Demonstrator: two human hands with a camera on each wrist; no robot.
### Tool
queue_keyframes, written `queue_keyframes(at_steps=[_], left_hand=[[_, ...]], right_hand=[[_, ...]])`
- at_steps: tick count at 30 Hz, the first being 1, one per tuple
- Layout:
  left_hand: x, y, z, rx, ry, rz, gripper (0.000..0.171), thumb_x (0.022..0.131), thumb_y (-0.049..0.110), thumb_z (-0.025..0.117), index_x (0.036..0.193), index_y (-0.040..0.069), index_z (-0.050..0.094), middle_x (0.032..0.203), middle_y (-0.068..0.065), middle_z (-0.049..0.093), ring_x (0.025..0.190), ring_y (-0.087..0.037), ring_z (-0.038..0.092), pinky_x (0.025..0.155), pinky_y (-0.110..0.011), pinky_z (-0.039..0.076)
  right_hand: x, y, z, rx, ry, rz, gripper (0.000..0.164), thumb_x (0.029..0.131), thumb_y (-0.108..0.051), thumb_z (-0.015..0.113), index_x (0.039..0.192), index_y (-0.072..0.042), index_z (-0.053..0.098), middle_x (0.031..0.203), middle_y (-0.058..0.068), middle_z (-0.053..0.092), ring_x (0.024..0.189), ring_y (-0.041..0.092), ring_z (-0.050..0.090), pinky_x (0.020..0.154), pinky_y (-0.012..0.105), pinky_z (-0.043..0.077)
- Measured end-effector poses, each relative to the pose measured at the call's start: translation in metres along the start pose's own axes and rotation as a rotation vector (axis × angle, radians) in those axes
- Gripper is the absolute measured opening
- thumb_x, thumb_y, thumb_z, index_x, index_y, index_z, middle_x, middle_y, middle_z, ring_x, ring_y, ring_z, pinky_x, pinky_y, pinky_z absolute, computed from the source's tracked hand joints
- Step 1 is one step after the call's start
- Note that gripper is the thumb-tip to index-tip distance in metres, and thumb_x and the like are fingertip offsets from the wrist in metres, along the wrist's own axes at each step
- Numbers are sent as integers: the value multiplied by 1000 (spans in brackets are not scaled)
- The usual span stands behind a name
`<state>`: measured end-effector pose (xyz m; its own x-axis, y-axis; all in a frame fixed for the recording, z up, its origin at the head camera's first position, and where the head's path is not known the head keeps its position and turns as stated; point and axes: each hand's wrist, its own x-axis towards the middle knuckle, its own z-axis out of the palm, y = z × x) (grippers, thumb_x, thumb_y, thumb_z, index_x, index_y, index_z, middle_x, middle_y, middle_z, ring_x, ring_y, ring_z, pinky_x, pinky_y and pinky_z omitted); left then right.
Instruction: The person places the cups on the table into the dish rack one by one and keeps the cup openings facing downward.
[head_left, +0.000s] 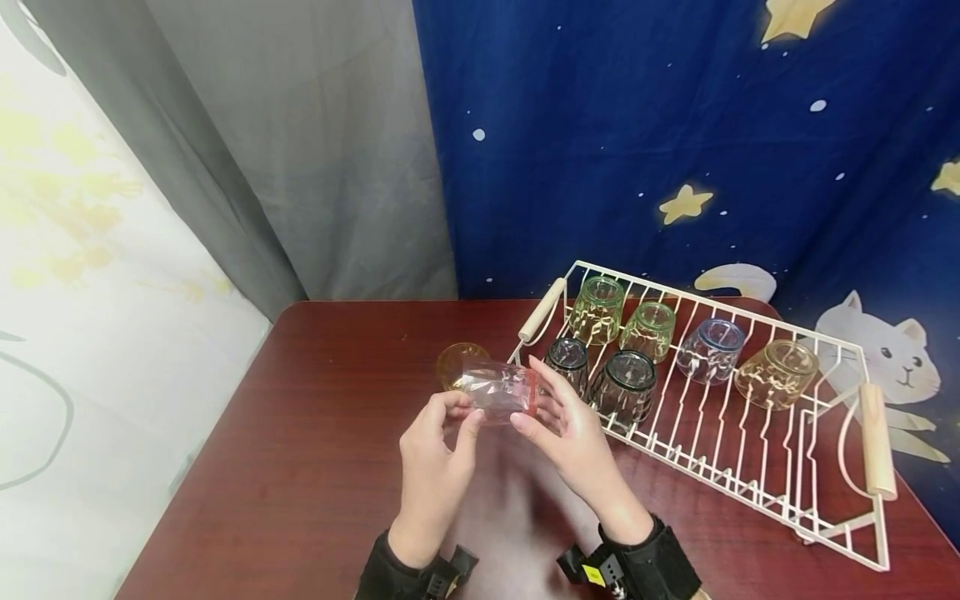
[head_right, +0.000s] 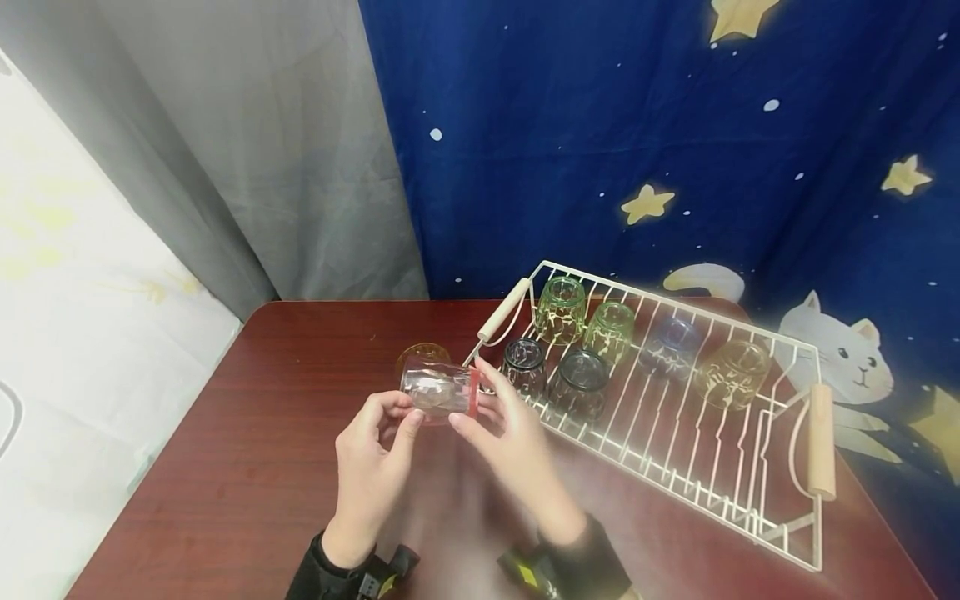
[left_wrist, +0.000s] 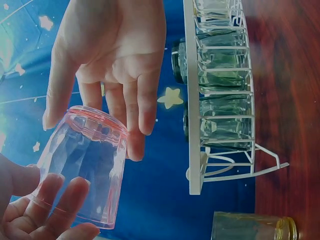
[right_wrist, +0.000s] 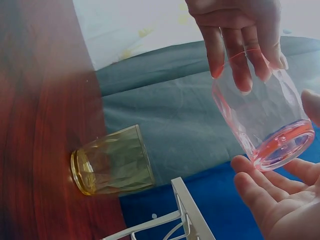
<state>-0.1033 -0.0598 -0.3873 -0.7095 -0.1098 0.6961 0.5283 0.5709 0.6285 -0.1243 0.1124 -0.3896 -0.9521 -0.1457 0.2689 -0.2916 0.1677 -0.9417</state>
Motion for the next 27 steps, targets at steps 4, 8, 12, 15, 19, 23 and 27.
queue_keyframes(at_steps=[4, 8, 12, 15, 19, 23, 27], left_hand=[[0, 2, 0, -19, -7, -14, 21, 83, 3, 75, 99, 2, 61, 85, -8, 68, 81, -15, 70, 75, -23, 60], [0, 3, 1, -38, -15, -22, 21, 84, 3, 74, 100, 2, 60, 87, -9, 68, 82, -16, 70, 76, -24, 60], [0, 3, 1, -56, -28, -21, 21, 86, 5, 73, 102, 2, 60, 89, -9, 68, 85, -16, 70, 77, -26, 60], [0, 2, 1, -44, -41, -18, 21, 87, 7, 72, 105, 3, 61, 90, -7, 69, 86, -14, 70, 77, -26, 60], [1, 2, 1, 0, -50, -16, 21, 88, 10, 72, 106, 5, 61, 90, -5, 70, 86, -12, 68, 75, -27, 58], [2, 2, 0, 31, -58, -10, 20, 88, 12, 72, 105, 7, 63, 89, -2, 70, 86, -11, 68, 76, -27, 56], [3, 1, 1, 44, -79, 6, 19, 88, 13, 72, 105, 8, 64, 92, -1, 71, 89, -10, 68, 78, -25, 56]], right_hand=[[0, -1, 0, 12, 28, 1, 65, 88, -8, 70, 147, -15, 43, 129, 18, 64, 111, 19, 67, 98, 35, 53], [0, -1, -1, -8, 46, 5, 64, 88, -10, 72, 146, -15, 45, 125, 16, 66, 106, 4, 66, 98, 33, 53], [0, -2, -1, -7, 56, -16, 66, 87, -10, 73, 146, -16, 45, 126, 14, 67, 107, 2, 65, 98, 26, 52], [1, -3, -2, 6, 74, -37, 68, 85, -9, 75, 145, -18, 46, 133, 11, 63, 110, 0, 64, 98, 18, 50], [1, -6, -2, 27, 111, -70, 70, 82, -5, 77, 145, -16, 47, 139, 10, 57, 112, -3, 61, 98, 15, 49], [2, -11, -5, 41, 153, -103, 71, 80, -1, 77, 144, -12, 48, 141, 11, 56, 116, -4, 59, 100, 14, 47], [3, -17, -8, 72, 199, -145, 71, 78, 4, 77, 142, -9, 49, 142, 12, 56, 121, -2, 57, 103, 14, 44]])
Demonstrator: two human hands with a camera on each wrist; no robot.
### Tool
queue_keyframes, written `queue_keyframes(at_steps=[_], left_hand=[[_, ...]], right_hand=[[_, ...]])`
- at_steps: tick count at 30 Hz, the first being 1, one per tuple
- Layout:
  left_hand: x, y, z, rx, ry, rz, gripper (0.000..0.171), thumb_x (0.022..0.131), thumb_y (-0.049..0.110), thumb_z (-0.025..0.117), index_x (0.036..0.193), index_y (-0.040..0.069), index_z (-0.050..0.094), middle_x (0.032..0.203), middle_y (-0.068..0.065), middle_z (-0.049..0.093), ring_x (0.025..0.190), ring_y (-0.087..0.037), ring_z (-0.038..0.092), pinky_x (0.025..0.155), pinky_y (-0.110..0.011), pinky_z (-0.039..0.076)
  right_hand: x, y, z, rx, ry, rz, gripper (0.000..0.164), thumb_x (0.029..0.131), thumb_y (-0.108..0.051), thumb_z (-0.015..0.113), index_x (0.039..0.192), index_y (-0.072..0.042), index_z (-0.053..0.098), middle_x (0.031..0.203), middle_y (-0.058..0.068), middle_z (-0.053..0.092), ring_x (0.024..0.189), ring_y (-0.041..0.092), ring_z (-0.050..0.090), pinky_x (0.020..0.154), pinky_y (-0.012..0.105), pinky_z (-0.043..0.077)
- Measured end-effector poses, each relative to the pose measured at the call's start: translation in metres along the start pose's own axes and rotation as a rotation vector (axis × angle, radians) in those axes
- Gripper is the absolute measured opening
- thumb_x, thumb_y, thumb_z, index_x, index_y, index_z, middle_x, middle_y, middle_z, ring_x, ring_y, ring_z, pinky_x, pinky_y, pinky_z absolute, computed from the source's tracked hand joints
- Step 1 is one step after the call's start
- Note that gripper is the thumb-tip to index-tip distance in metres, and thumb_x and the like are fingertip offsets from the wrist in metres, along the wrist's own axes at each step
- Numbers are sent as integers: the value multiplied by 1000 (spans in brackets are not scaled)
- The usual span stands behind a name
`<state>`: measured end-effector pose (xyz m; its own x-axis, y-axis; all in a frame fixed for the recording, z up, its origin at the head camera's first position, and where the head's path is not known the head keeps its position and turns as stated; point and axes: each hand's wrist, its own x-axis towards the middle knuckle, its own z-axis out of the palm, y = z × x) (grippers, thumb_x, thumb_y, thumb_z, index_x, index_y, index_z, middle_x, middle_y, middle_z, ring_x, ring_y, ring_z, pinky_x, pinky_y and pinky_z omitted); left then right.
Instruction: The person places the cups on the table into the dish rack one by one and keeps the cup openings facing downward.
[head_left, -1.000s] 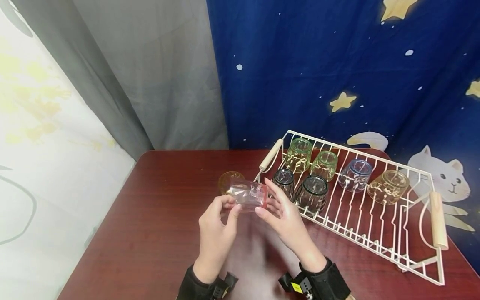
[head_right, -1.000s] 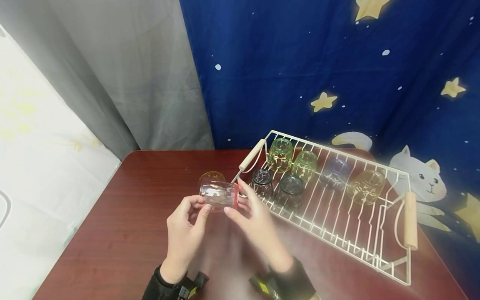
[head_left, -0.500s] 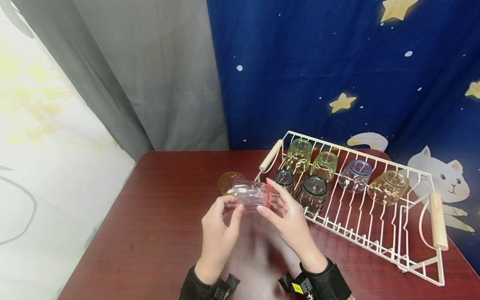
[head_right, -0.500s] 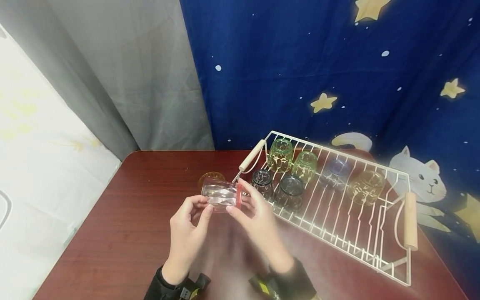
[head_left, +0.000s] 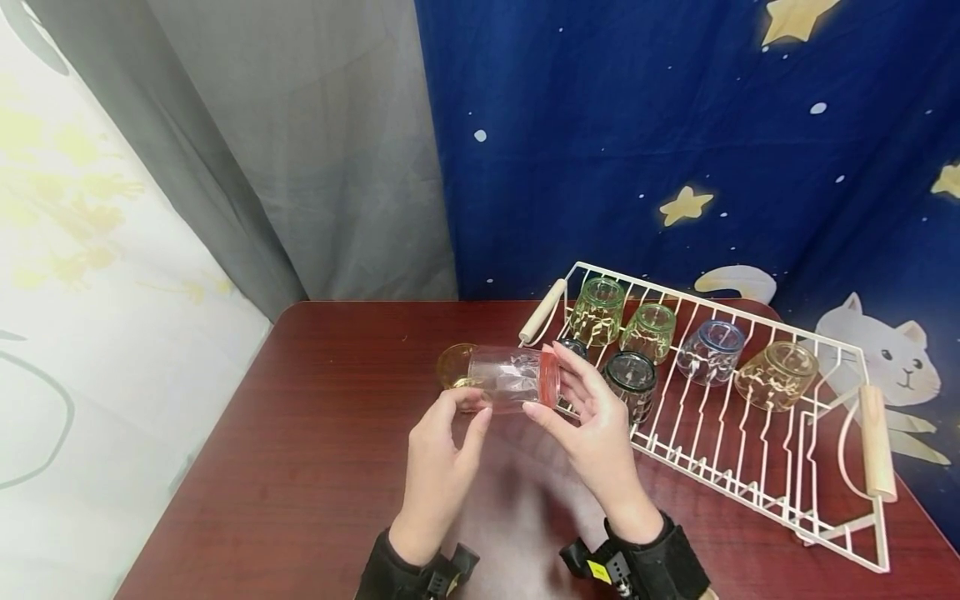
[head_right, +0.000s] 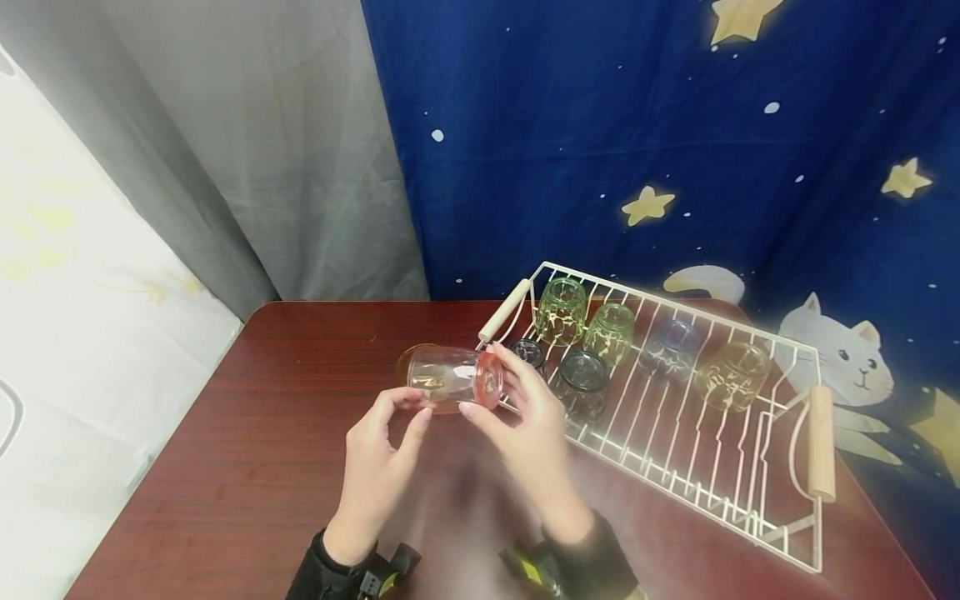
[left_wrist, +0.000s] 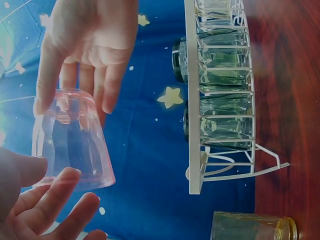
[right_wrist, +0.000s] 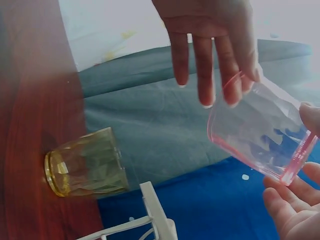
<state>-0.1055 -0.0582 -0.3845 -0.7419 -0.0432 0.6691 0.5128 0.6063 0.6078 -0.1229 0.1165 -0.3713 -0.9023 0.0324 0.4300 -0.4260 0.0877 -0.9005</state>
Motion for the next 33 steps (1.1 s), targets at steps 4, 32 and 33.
queue_keyframes(at_steps=[4, 32, 33], left_hand=[[2, -3, 0, 75, -4, 57, 15, 89, 13, 71, 103, 10, 65, 93, 0, 70, 91, -12, 65, 77, -25, 53], [23, -74, 19, 362, -239, 37, 18, 88, 9, 70, 106, 8, 71, 101, -6, 72, 97, -24, 68, 83, -38, 56], [24, -75, 20, 365, -246, 37, 18, 88, 8, 70, 106, 7, 71, 101, -6, 72, 96, -24, 68, 83, -38, 56]], right_hand=[[1, -6, -2, 71, 58, -50, 71, 76, 13, 74, 140, -2, 48, 138, 13, 58, 125, 2, 57, 103, 15, 45], [11, -5, -92, 53, 610, -269, 60, 67, 21, 73, 123, 4, 63, 122, 7, 67, 115, 16, 61, 100, 19, 47], [9, -4, -95, -21, 625, -242, 60, 68, 19, 74, 124, 2, 63, 122, 3, 67, 115, 14, 61, 100, 18, 47]])
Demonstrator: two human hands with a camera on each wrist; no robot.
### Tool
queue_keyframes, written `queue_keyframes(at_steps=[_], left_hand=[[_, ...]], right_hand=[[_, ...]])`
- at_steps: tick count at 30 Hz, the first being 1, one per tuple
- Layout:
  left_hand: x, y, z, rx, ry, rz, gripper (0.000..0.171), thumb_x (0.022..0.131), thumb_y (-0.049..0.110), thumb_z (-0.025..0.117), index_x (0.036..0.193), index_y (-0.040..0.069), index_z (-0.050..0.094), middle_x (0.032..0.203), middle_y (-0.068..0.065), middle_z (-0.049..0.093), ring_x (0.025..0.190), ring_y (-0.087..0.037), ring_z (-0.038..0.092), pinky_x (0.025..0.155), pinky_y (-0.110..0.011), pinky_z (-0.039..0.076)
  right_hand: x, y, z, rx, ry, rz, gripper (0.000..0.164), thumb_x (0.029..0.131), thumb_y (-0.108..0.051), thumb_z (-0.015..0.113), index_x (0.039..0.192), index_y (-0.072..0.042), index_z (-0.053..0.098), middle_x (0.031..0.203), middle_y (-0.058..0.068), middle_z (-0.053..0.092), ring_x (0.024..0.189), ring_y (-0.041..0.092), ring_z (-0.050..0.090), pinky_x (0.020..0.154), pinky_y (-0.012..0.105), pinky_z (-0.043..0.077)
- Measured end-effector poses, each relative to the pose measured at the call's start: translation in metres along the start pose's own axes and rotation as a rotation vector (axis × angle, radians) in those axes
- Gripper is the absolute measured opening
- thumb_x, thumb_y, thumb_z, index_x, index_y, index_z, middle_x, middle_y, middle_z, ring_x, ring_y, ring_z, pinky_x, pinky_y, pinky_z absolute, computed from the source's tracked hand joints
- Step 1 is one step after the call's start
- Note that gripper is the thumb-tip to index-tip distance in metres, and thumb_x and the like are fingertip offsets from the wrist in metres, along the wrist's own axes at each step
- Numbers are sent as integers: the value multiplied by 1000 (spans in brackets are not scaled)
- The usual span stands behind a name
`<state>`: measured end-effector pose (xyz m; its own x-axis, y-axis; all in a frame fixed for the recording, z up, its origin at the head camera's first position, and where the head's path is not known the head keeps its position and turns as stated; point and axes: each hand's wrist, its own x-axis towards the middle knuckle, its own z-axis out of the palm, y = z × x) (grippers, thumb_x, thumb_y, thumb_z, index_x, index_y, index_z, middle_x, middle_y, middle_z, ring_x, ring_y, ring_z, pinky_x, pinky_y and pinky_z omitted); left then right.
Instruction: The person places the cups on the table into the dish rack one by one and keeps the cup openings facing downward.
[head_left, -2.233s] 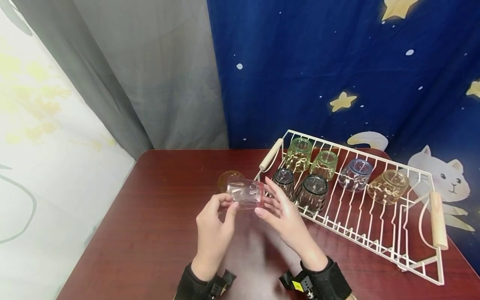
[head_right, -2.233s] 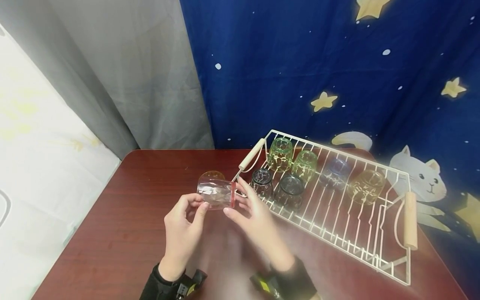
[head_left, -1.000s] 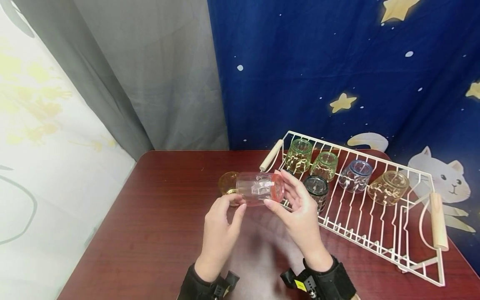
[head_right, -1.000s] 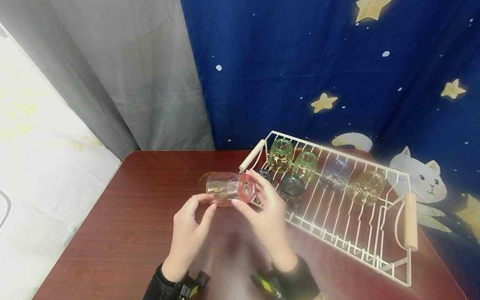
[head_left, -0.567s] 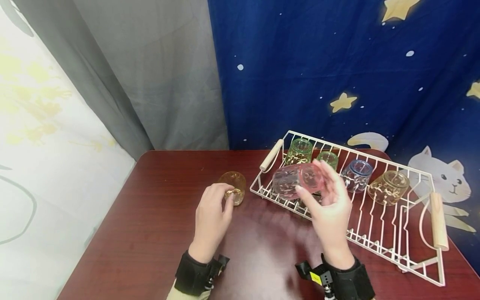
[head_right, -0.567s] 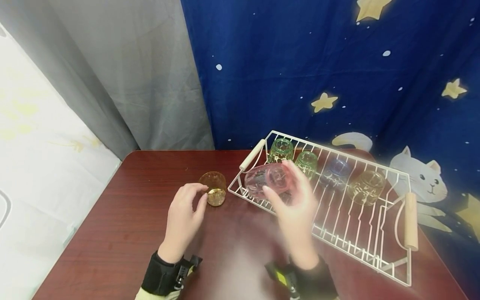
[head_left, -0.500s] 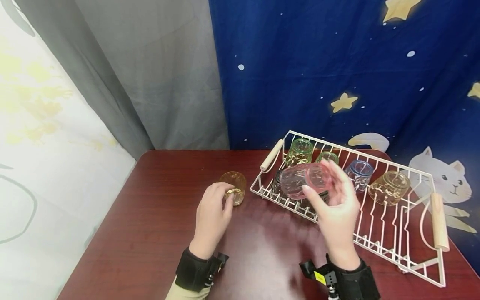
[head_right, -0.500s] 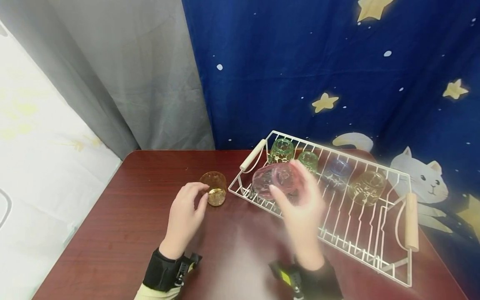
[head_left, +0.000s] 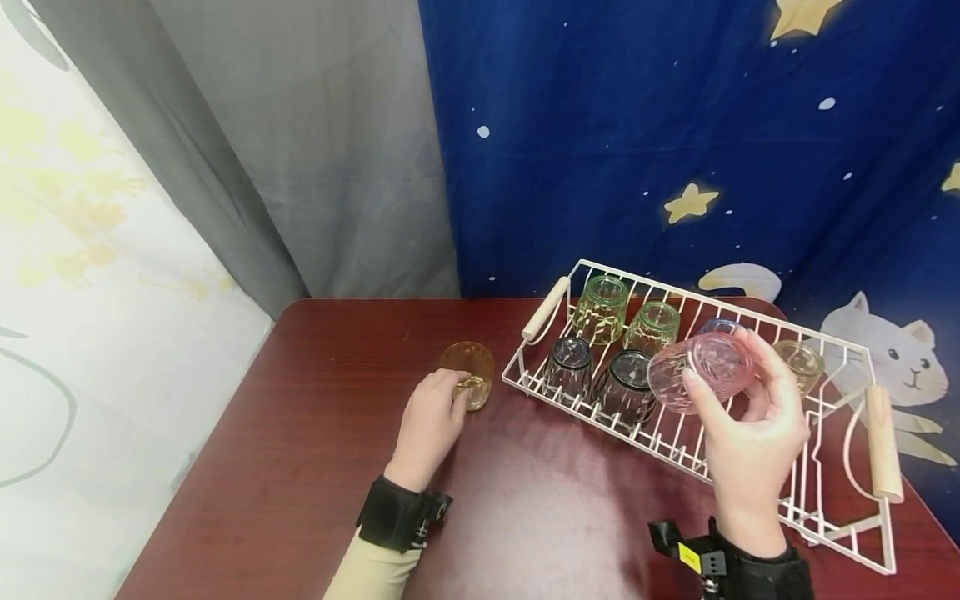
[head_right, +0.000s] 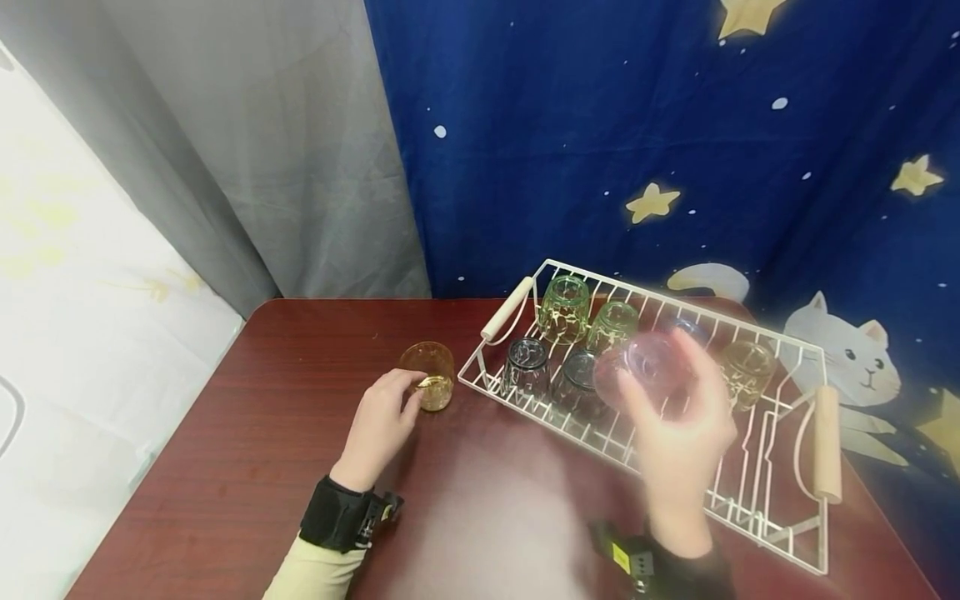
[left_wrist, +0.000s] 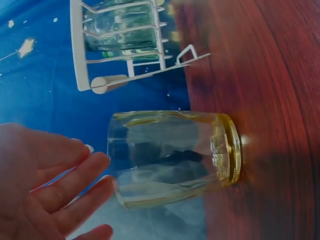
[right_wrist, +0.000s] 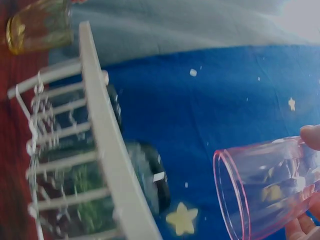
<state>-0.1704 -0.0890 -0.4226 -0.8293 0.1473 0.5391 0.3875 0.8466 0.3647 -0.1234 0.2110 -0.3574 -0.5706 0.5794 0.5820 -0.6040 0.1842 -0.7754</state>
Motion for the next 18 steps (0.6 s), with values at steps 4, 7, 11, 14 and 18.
queue_keyframes(at_steps=[4, 7, 11, 14, 18], left_hand=[[3, -3, 4, 15, -28, -5, 17, 89, 9, 70, 105, 7, 71, 99, -6, 73, 95, -24, 68, 83, -38, 55], [4, -4, 6, 23, -46, -9, 17, 88, 10, 71, 105, 7, 71, 99, -6, 73, 96, -23, 67, 83, -36, 55], [5, -6, 10, 37, -65, -15, 15, 88, 10, 71, 103, 9, 72, 99, -5, 74, 99, -23, 67, 85, -36, 56], [4, -7, 13, 51, -72, -13, 14, 88, 9, 71, 102, 9, 73, 100, -5, 74, 105, -23, 67, 91, -36, 55], [5, -8, 15, 78, -69, 13, 14, 88, 8, 71, 101, 8, 74, 101, -6, 75, 109, -24, 67, 97, -38, 53]], right_hand=[[2, 5, -12, -357, 16, -8, 60, 68, 6, 82, 124, -9, 67, 124, -9, 66, 117, 1, 58, 101, 14, 42], [2, 10, -19, -510, 22, -16, 59, 67, 0, 85, 123, -14, 70, 125, -6, 68, 117, -7, 55, 100, 12, 39], [1, 15, -26, -649, -18, 24, 60, 69, -7, 86, 125, -16, 68, 130, 4, 67, 124, 1, 55, 103, 16, 37], [0, 19, -30, -723, -80, 76, 61, 71, -10, 85, 129, -14, 65, 133, 10, 64, 130, 19, 55, 109, 33, 37], [0, 24, -34, -787, -160, 135, 62, 74, -13, 82, 132, -10, 62, 136, 15, 60, 130, 37, 53, 107, 55, 36]])
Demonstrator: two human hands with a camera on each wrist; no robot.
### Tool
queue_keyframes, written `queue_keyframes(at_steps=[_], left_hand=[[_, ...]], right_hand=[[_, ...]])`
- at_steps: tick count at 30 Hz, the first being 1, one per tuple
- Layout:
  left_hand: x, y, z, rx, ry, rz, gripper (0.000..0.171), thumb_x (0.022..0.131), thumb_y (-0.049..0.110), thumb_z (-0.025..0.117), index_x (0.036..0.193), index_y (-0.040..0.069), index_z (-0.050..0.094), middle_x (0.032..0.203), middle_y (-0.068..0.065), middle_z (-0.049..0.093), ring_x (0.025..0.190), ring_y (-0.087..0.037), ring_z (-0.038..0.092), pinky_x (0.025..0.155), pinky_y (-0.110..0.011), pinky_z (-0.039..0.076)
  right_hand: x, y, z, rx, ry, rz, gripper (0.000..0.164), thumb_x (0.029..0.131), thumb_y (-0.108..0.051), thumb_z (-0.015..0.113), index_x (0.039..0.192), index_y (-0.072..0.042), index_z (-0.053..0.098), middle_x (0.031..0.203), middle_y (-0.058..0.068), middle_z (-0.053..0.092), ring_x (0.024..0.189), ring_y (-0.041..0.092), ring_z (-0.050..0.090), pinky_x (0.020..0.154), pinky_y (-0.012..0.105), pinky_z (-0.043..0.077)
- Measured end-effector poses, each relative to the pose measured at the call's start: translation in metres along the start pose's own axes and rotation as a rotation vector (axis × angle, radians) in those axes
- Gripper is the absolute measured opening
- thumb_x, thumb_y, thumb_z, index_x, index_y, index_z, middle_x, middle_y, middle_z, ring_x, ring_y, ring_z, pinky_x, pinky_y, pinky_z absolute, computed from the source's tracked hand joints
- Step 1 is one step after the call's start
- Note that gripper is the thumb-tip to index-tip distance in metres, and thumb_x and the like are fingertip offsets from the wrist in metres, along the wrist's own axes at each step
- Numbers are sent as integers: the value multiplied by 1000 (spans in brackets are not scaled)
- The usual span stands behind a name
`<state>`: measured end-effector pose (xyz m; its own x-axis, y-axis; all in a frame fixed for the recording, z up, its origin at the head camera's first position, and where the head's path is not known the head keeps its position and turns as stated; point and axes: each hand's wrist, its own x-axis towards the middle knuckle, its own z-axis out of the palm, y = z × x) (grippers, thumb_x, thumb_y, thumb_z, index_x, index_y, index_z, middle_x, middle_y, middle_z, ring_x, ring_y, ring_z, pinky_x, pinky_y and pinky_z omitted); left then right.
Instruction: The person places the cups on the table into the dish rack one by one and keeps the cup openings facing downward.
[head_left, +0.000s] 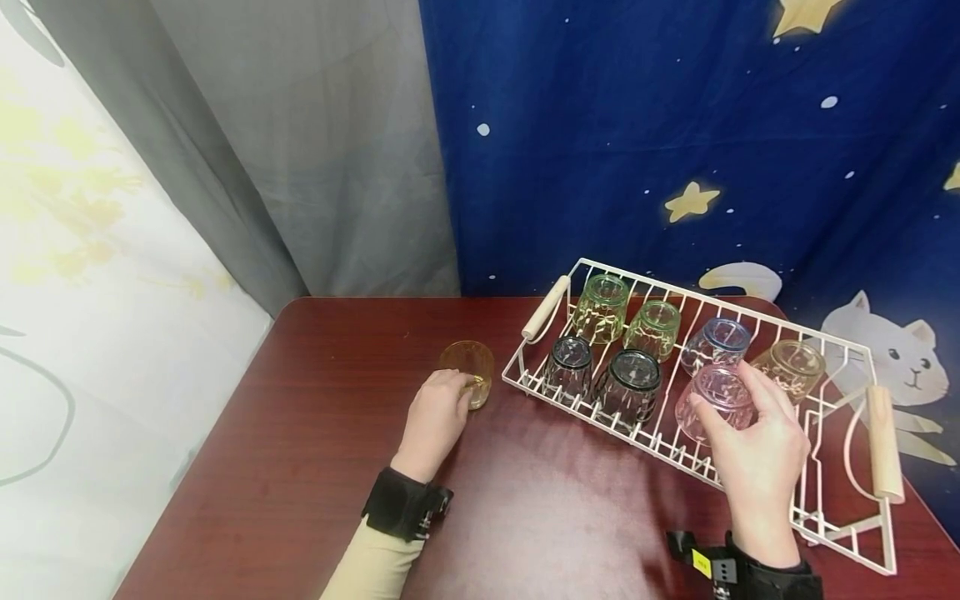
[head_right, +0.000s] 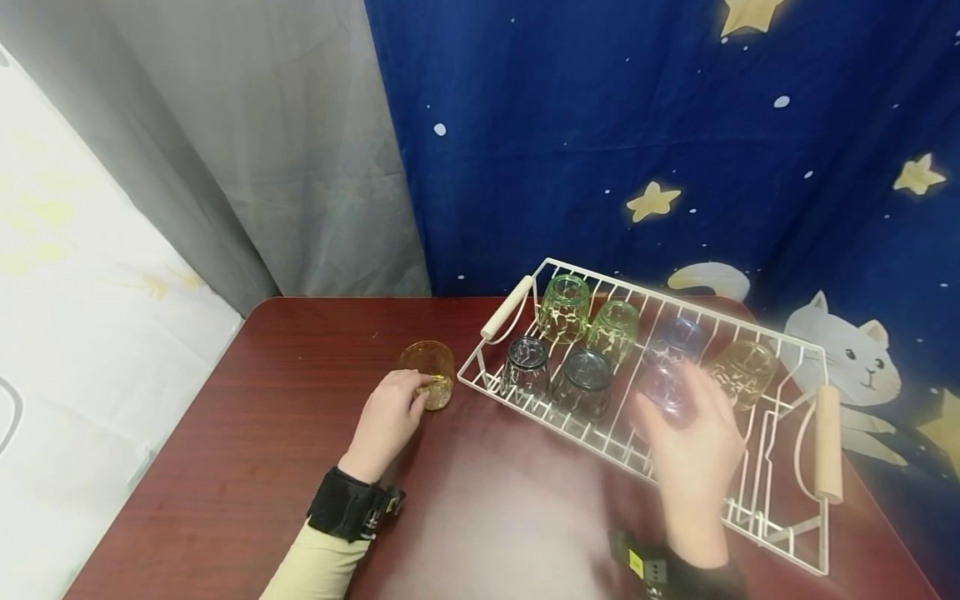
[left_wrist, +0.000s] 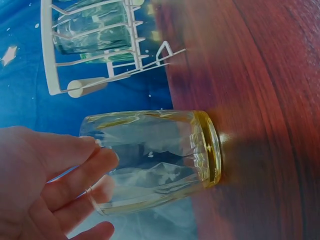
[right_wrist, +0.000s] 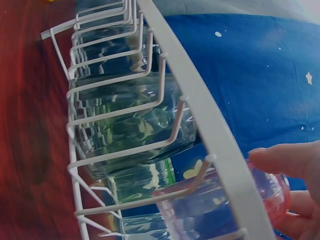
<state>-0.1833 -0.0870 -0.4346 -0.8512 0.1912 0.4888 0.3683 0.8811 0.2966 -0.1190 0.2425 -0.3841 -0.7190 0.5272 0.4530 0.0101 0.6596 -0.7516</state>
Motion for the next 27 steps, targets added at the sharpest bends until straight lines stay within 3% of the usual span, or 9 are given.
queue_keyframes(at_steps=[7, 13, 27], left_hand=[[1, -2, 1, 86, 13, 58, 12, 87, 10, 72, 99, 9, 75, 97, -4, 75, 105, -23, 68, 97, -37, 53], [3, -3, 5, 100, 16, 79, 10, 86, 10, 73, 96, 10, 75, 88, -1, 73, 94, -20, 66, 87, -34, 54], [5, -4, 9, 197, 17, 99, 8, 81, 12, 77, 87, 12, 73, 79, 1, 69, 87, -19, 65, 81, -33, 54]], right_hand=[[0, 9, 3, -73, -111, 26, 63, 76, -15, 79, 134, -3, 58, 137, 22, 57, 128, 42, 51, 105, 56, 36], [-1, 12, 3, -133, -190, 59, 64, 77, -16, 79, 135, 1, 56, 138, 24, 54, 130, 43, 47, 107, 56, 34], [1, 14, 5, -164, -269, 43, 61, 78, -15, 77, 132, 5, 56, 134, 27, 53, 127, 46, 46, 104, 58, 33]])
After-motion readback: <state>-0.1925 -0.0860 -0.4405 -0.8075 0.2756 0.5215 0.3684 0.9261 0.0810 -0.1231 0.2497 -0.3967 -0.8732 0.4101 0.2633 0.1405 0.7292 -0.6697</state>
